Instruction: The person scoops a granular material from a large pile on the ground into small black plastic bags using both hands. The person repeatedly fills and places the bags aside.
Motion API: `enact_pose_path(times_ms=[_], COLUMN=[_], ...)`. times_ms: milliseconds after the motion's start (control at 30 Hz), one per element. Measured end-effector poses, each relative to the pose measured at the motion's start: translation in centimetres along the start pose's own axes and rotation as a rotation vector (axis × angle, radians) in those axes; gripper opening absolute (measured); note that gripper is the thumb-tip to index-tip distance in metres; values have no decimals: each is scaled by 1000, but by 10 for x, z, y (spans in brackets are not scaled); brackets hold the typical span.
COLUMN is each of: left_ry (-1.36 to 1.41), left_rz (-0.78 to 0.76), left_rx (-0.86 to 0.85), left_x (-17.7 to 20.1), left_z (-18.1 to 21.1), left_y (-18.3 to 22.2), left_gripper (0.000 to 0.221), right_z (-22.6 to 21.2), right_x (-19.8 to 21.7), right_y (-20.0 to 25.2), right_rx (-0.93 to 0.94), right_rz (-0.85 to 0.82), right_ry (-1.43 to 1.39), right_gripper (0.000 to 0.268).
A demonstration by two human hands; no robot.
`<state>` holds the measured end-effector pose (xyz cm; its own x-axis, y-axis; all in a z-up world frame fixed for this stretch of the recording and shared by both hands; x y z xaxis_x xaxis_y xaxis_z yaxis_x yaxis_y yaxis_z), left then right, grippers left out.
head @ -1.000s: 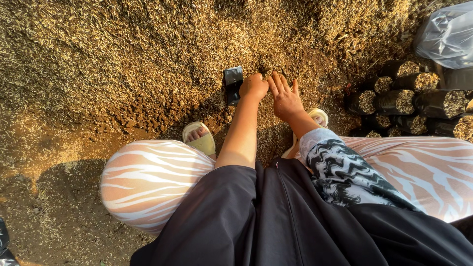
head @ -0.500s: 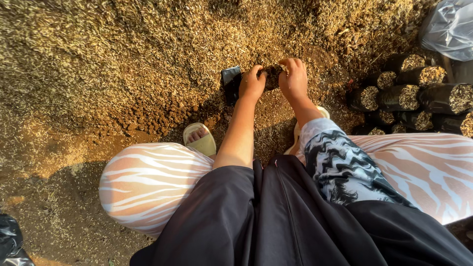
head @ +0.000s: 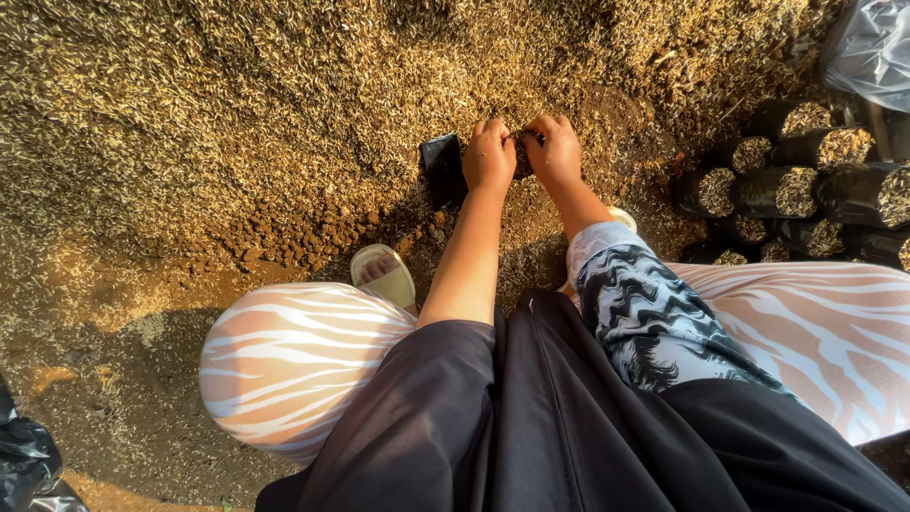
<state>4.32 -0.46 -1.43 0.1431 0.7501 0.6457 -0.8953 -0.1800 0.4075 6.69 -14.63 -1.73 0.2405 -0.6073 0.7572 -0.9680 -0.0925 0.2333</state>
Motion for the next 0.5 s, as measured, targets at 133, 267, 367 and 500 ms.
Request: enact_pose_path(times_ms=[133, 267, 367, 500], left_ry=[15, -94, -203, -225], left_rz=[-152, -665, -616, -483], left_rx=[124, 363, 261, 291], left_x=[26, 19, 8, -12], left_z=[2, -13, -14, -20], left_y=[6, 15, 10, 4], left_gripper=[23, 53, 58, 50], right_z=[-7, 3, 0, 5], right_x=[27, 32, 25, 16], right_y=[-10, 3, 9, 12], right_rx=[-109, -413, -441, -482], right_rz=[-258, -686, -655, -532], right_ry=[1, 83, -104, -259], right_gripper=[34, 51, 43, 34])
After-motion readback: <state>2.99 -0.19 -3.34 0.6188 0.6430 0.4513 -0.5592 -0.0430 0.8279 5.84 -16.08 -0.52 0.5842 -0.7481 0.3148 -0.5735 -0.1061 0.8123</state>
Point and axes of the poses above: each hand's wrist, its own y-axis away from the middle knuckle, its own x-axis out of the back of the hand, z = x × y, the point moved 4 cm from there along -y, towards the middle knuckle, and after that the axes turned 6 degrees about -z, right-handed, at the moved point
